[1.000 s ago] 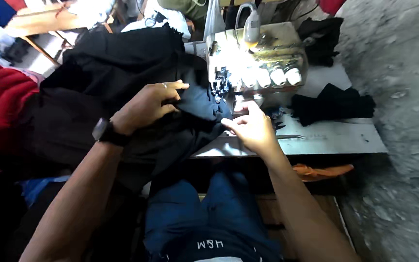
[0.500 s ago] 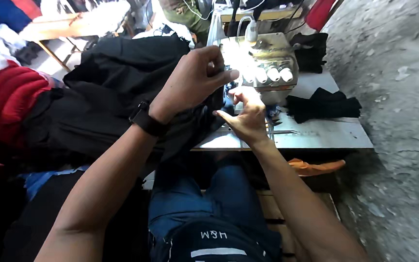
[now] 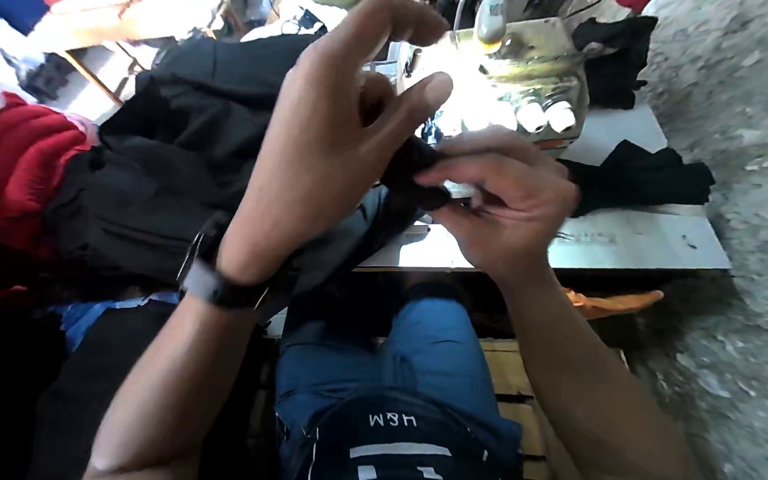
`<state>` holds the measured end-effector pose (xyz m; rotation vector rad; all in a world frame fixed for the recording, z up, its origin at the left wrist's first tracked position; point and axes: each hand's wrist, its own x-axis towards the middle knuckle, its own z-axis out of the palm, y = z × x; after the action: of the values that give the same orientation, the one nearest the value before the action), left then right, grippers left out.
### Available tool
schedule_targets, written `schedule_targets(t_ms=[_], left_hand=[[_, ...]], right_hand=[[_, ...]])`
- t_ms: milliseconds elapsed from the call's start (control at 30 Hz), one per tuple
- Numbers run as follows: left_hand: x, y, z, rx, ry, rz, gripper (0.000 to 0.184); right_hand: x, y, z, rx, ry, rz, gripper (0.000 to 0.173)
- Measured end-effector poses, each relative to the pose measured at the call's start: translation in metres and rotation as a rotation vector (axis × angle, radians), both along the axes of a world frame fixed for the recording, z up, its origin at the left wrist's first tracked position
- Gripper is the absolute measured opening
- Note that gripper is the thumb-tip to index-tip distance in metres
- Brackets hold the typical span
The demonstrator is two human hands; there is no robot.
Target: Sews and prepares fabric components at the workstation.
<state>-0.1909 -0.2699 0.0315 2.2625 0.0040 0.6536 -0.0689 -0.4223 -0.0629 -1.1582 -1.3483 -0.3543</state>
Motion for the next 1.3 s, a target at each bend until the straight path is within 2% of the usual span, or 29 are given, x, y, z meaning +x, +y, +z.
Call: schedule_targets(t_ms=[100, 167, 200, 267, 333, 433, 500, 533, 600, 633, 700, 733, 867, 1067, 1200, 1300], left_hand=[[-0.034, -0.010, -0.045, -0.242, -0.095, -0.014, 0.035], [-0.037, -0.025, -0.098, -0.566, -0.069, 0.014, 0.022], [-0.034, -0.037, -0.119, -0.758, 0.020, 0.032, 0.021], [-0.021, -0.055, -0.143, -1.102, 0.197, 0.049, 0.027], [-0.010, -0.060, -0.149, -1.278, 0.239, 0.044, 0.034], [-0.003, -0.061, -0.146, -1.332, 0.216, -0.014, 0.046], [0.001, -0.062, -0.143, -1.361, 0.193, -0.017, 0.049], [0.002, -0.063, -0.141, -1.366, 0.182, 0.004, 0.050], [0.001, -0.063, -0.139, -1.320, 0.167, 0.039, 0.053], [-0.001, -0.064, -0.139, -1.282, 0.160, 0.051, 0.054], [-0.004, -0.063, -0.140, -1.241, 0.144, 0.052, 0.054], [-0.004, -0.062, -0.140, -1.248, 0.135, 0.049, 0.053], [0.006, -0.059, -0.142, -1.374, 0.070, 0.118, 0.048], [0.008, -0.061, -0.146, -1.372, 0.053, 0.184, 0.050], [0.015, -0.057, -0.150, -1.452, -0.027, 0.164, 0.050], [0.009, -0.061, -0.147, -1.386, 0.031, 0.195, 0.047]], right_hand=[[-0.013, -0.047, -0.015, -0.159, 0.296, -0.218, 0.011], [-0.043, -0.058, -0.032, -0.304, 0.455, -0.363, 0.033], [-0.058, -0.059, -0.038, -0.351, 0.449, -0.396, 0.039], [-0.077, -0.060, -0.047, -0.374, 0.348, -0.466, 0.038], [-0.081, -0.063, -0.051, -0.372, 0.241, -0.520, 0.035], [-0.083, -0.071, -0.061, -0.381, 0.163, -0.531, 0.032], [-0.082, -0.073, -0.068, -0.376, 0.241, -0.505, 0.025], [-0.081, -0.073, -0.071, -0.401, 0.340, -0.488, 0.026], [-0.073, -0.074, -0.073, -0.535, 0.631, -0.400, 0.041], [-0.068, -0.075, -0.074, -0.594, 0.772, -0.329, 0.040], [-0.062, -0.076, -0.072, -0.631, 0.921, -0.216, 0.020], [-0.061, -0.077, -0.070, -0.654, 0.915, -0.190, 0.015], [-0.065, -0.083, -0.064, -0.672, 0.843, -0.168, 0.015], [-0.070, -0.085, -0.061, -0.712, 0.703, -0.173, 0.017], [-0.070, -0.087, -0.061, -0.732, 0.659, -0.156, 0.019], [-0.069, -0.087, -0.063, -0.721, 0.647, -0.130, 0.021]])
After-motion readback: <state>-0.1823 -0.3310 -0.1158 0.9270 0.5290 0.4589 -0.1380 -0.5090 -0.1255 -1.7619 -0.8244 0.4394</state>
